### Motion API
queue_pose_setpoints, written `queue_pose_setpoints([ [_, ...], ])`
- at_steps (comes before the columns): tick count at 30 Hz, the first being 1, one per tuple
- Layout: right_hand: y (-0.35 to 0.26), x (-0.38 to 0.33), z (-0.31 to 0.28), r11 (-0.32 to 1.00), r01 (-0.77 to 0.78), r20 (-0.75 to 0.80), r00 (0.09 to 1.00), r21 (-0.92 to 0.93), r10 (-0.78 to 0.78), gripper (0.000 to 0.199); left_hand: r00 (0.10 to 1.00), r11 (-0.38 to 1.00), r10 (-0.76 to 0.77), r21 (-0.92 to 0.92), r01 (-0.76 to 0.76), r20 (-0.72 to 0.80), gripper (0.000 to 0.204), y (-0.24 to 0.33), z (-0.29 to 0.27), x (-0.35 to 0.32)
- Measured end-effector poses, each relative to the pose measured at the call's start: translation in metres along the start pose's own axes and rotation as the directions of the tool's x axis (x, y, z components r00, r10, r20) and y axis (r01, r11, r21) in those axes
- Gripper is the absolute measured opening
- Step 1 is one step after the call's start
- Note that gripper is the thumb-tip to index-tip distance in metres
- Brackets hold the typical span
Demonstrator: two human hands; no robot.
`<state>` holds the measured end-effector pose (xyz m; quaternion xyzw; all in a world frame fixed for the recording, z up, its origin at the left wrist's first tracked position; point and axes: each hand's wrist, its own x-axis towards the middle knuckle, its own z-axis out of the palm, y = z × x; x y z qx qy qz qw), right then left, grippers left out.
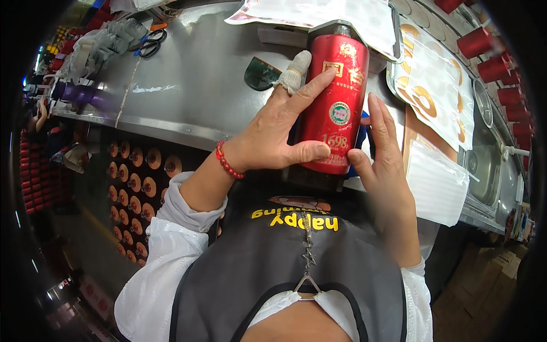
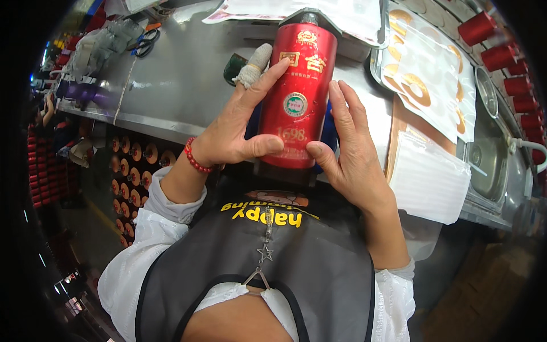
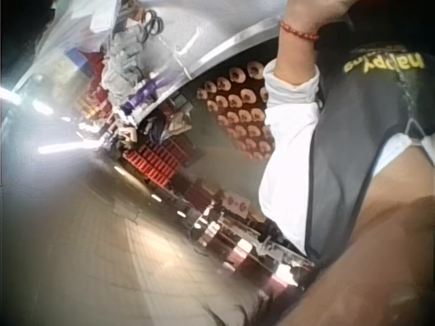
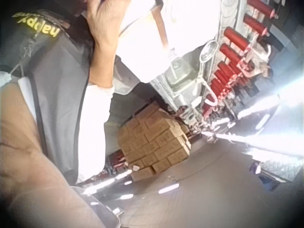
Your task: The person applies a gold circular sticker to the neck of a red cylindrical container, then wraps a red label around the body of the container and smooths it. The person uses a green abrasive pad to rub the container's surface and a blue cloth to wipe it. The finished container is placed on a tray with other similar containers.
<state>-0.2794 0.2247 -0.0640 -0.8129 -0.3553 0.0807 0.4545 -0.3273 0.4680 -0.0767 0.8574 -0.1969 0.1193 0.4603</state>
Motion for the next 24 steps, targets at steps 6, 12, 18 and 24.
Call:
queue_pose_setpoints([
  [6,-0.001,-0.003,0.003,0.997,0.045,0.01,0.999,0.055,-0.046,0.084,0.999,0.999,0.042,-0.021,-0.041,0.034,0.101,-0.007,-0.004,-0.001],
  [12,0.006,0.011,-0.006,0.994,0.095,-0.032,0.995,-0.045,-0.097,0.074,0.999,0.992,-0.005,-0.125,0.001,-0.034,0.088,-0.009,-0.006,0.003],
  [18,-0.006,0.037,-0.007,0.965,0.117,-0.043,0.991,-0.233,-0.13,0.065,0.988,0.986,0.062,0.159,-0.039,-0.139,0.068,-0.003,-0.004,0.023],
  [24,-0.01,0.046,-0.006,0.969,0.108,-0.038,0.992,-0.223,-0.12,0.063,0.998,0.98,0.026,0.199,-0.013,-0.064,0.071,-0.001,-0.01,0.024],
])
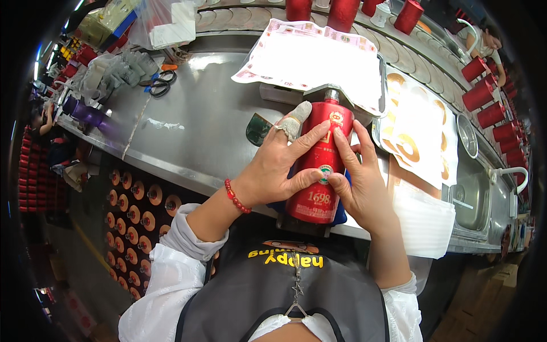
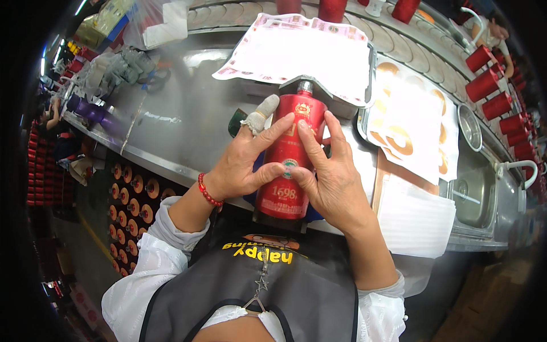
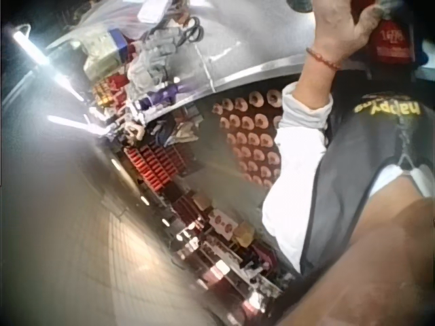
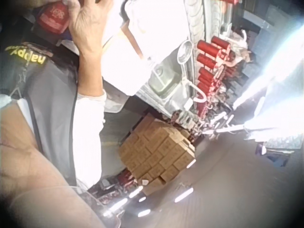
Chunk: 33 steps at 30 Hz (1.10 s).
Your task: The person applies a gold circular sticker to the neck of a red cylindrical container, then wraps a red label around the body of the container and smooths it. The person uses a green abrasive pad to rub the container's surface and a blue cloth to wipe it. The finished container is placed on a tray with other similar containers.
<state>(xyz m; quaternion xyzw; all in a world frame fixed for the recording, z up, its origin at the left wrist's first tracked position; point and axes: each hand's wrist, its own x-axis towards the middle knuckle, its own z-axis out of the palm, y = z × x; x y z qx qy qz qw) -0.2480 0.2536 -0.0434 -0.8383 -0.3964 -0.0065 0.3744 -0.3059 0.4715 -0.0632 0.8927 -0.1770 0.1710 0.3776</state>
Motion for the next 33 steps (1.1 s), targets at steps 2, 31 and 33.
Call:
queue_pose_setpoints([
  [2,0.001,0.002,0.0,1.0,0.018,-0.005,1.0,-0.019,-0.018,0.063,1.0,1.0,0.004,0.002,-0.004,0.006,0.072,-0.003,-0.001,0.001],
  [31,0.013,-0.01,-0.007,0.986,-0.015,0.104,0.995,0.163,-0.003,0.081,0.997,0.987,0.069,-0.145,-0.062,0.043,0.089,-0.012,-0.003,-0.008],
  [33,0.014,-0.018,-0.006,0.978,-0.029,0.119,0.993,0.206,0.005,0.088,0.994,0.986,0.09,-0.143,-0.081,0.061,0.096,-0.015,0.001,-0.013],
])
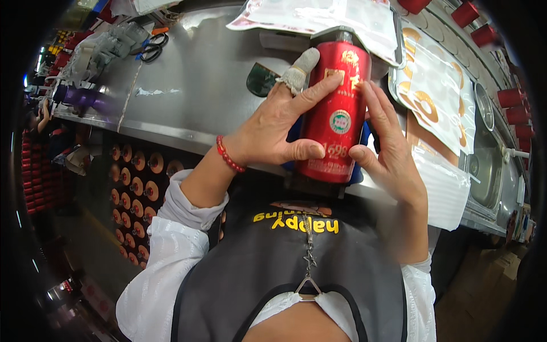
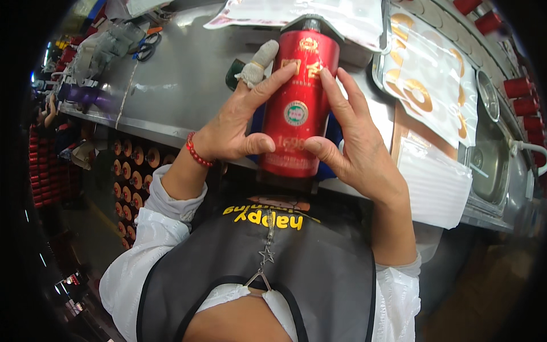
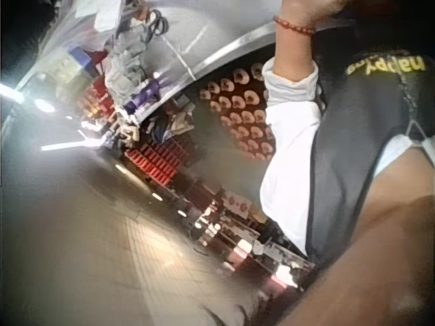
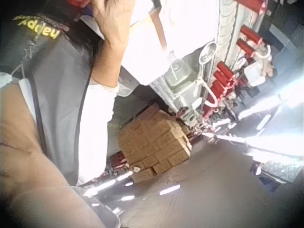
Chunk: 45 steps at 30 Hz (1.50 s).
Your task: The person applies a gold circular sticker to the neck of a red cylindrical container, then wraps a red label around the body of the container and smooths it. The person uses a green abrasive pad to rub the container's surface and a blue cloth to wipe it. The finished container is placed on a tray with other similar containers.
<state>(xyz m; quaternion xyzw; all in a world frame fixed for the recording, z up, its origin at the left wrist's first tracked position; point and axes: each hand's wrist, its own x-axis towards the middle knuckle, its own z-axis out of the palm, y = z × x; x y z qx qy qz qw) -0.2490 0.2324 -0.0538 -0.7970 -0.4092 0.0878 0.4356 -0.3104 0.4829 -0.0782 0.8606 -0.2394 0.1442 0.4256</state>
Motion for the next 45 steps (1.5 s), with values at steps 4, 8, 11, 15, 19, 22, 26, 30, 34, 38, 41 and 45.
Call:
queue_pose_setpoints([
  [4,0.004,-0.004,0.007,1.0,0.002,-0.013,1.0,0.029,-0.002,0.098,1.0,1.0,0.009,0.001,-0.009,0.025,0.102,-0.006,0.002,0.0],
  [8,0.002,-0.005,0.007,1.0,0.017,-0.001,1.0,-0.015,-0.017,0.099,0.997,1.0,0.009,-0.027,-0.007,0.078,0.102,-0.008,0.0,-0.003],
  [11,0.003,-0.007,0.007,1.0,0.014,-0.004,1.0,0.018,-0.014,0.1,0.997,0.999,0.001,-0.053,0.003,0.079,0.1,-0.009,0.0,-0.003],
  [15,0.004,-0.007,0.008,0.999,0.023,-0.007,1.0,0.037,-0.023,0.103,0.996,0.999,0.005,-0.05,-0.001,0.086,0.106,-0.009,-0.002,-0.003],
  [19,0.001,-0.005,0.007,0.995,0.02,0.005,1.0,0.1,-0.021,0.103,0.996,0.986,-0.067,-0.148,0.075,0.058,0.114,0.002,-0.004,0.0],
  [22,-0.005,-0.006,0.008,0.998,0.004,0.011,1.0,0.057,-0.005,0.1,0.995,0.99,-0.098,-0.099,0.101,0.036,0.118,0.004,0.009,0.002],
  [26,-0.011,-0.004,0.002,0.999,0.011,0.029,0.999,0.046,-0.013,0.097,0.994,0.988,-0.086,-0.121,0.093,0.065,0.116,0.004,0.001,0.004],
  [30,-0.012,-0.004,0.002,0.999,0.021,0.05,0.999,0.038,-0.023,0.096,0.998,0.987,-0.056,-0.15,0.058,0.016,0.097,0.001,0.005,0.005],
  [34,-0.011,-0.004,0.003,0.999,0.001,0.066,0.998,0.049,-0.004,0.095,0.998,0.998,-0.044,-0.035,0.045,0.035,0.09,-0.001,-0.001,0.011],
  [38,-0.012,-0.003,0.002,0.999,0.005,0.069,0.998,0.043,-0.008,0.092,0.998,0.998,-0.048,-0.047,0.05,0.039,0.089,-0.002,-0.001,0.01],
  [41,-0.009,-0.004,0.001,0.998,0.013,0.064,0.998,0.062,-0.017,0.088,0.999,0.996,-0.032,-0.087,0.035,0.029,0.089,-0.003,0.001,0.007],
  [45,-0.017,-0.005,-0.001,1.0,-0.018,0.075,0.997,0.023,0.017,0.083,0.998,0.996,-0.034,-0.077,0.039,0.058,0.091,-0.001,-0.001,0.004],
])
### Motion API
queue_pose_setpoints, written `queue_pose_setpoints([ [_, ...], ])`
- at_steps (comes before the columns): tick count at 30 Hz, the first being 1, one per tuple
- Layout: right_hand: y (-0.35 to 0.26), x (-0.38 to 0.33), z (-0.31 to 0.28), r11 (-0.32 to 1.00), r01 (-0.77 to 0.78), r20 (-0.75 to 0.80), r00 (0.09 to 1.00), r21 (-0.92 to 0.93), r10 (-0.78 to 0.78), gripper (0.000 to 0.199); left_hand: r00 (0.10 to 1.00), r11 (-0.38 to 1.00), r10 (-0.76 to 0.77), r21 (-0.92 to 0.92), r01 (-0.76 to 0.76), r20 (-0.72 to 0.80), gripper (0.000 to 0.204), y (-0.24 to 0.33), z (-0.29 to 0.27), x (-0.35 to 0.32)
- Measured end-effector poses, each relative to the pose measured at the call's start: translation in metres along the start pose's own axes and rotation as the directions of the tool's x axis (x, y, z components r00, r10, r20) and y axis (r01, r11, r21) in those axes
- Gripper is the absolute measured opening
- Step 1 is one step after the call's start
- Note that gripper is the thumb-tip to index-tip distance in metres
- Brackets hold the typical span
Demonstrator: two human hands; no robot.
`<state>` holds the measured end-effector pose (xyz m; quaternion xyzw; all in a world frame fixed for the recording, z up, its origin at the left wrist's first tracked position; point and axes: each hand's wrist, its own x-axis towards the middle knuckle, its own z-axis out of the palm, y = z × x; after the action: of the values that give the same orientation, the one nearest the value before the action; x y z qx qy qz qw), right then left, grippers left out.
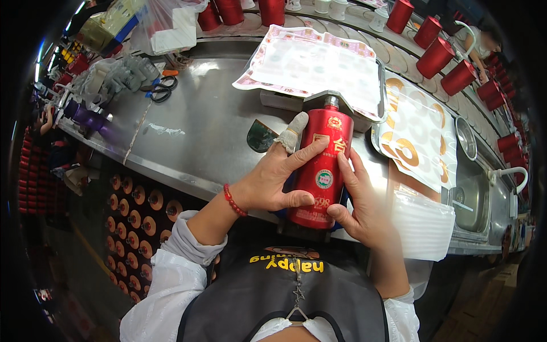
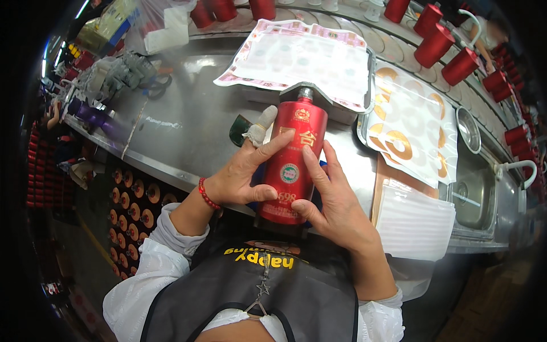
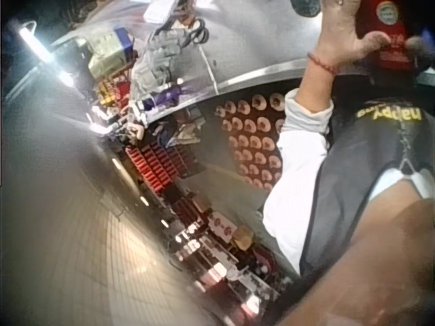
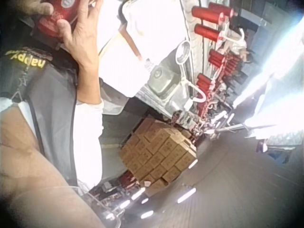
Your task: The person applies a gold circular sticker to the neck of a red cylindrical container, then wraps a red label around the body of the container and smooths it. The person uses a green abrasive pad to rub the container's surface and a blue cloth to wipe it. The finished container is placed on a tray with other similar containers.
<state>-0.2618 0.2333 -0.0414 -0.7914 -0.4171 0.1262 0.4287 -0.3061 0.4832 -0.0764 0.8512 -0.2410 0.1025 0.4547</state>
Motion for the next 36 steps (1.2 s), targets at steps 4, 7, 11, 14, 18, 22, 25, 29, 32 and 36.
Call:
queue_pose_setpoints([
  [4,-0.002,0.001,0.002,0.999,0.015,-0.01,1.0,-0.034,-0.015,0.079,1.0,0.999,-0.008,0.036,0.007,0.021,0.091,0.0,-0.004,0.001],
  [7,-0.001,0.0,0.0,0.999,0.014,-0.027,1.0,-0.039,-0.015,0.078,1.0,1.0,0.005,0.001,-0.005,-0.016,0.088,-0.001,-0.006,0.006],
  [11,-0.002,0.003,0.0,0.991,0.017,-0.041,0.999,-0.132,-0.022,0.076,0.998,0.979,0.029,0.202,-0.018,-0.053,0.081,-0.003,-0.008,0.023],
  [14,-0.004,0.004,0.0,0.994,-0.007,-0.037,0.999,-0.111,0.003,0.074,1.0,0.978,0.014,0.208,-0.013,-0.003,0.083,-0.003,-0.013,0.024],
  [18,0.001,0.004,0.0,0.997,0.005,-0.022,1.0,-0.081,-0.007,0.073,0.999,0.985,0.022,0.17,-0.013,-0.049,0.084,-0.007,-0.008,0.024],
  [22,0.011,-0.003,0.002,1.0,-0.023,-0.056,0.998,-0.002,0.023,0.078,0.996,0.999,0.033,0.004,-0.033,-0.081,0.091,-0.01,-0.004,0.005],
  [25,0.014,-0.007,0.009,0.997,-0.016,-0.062,0.998,0.073,0.021,0.082,0.998,0.999,0.021,0.027,-0.02,-0.055,0.098,-0.007,0.006,-0.004],
  [29,0.015,-0.006,0.013,0.997,0.017,-0.061,0.998,0.07,-0.012,0.085,1.0,0.999,-0.005,0.031,0.006,-0.026,0.102,-0.006,0.002,-0.008],
  [32,0.019,-0.007,0.011,0.997,0.018,-0.06,0.998,0.073,-0.014,0.088,1.0,0.998,0.001,0.063,-0.001,0.007,0.108,-0.008,0.001,-0.007],
  [36,0.017,-0.006,0.012,0.998,0.034,-0.067,0.997,0.055,-0.03,0.092,1.0,0.998,-0.01,0.058,0.008,0.024,0.114,-0.005,0.001,-0.01],
])
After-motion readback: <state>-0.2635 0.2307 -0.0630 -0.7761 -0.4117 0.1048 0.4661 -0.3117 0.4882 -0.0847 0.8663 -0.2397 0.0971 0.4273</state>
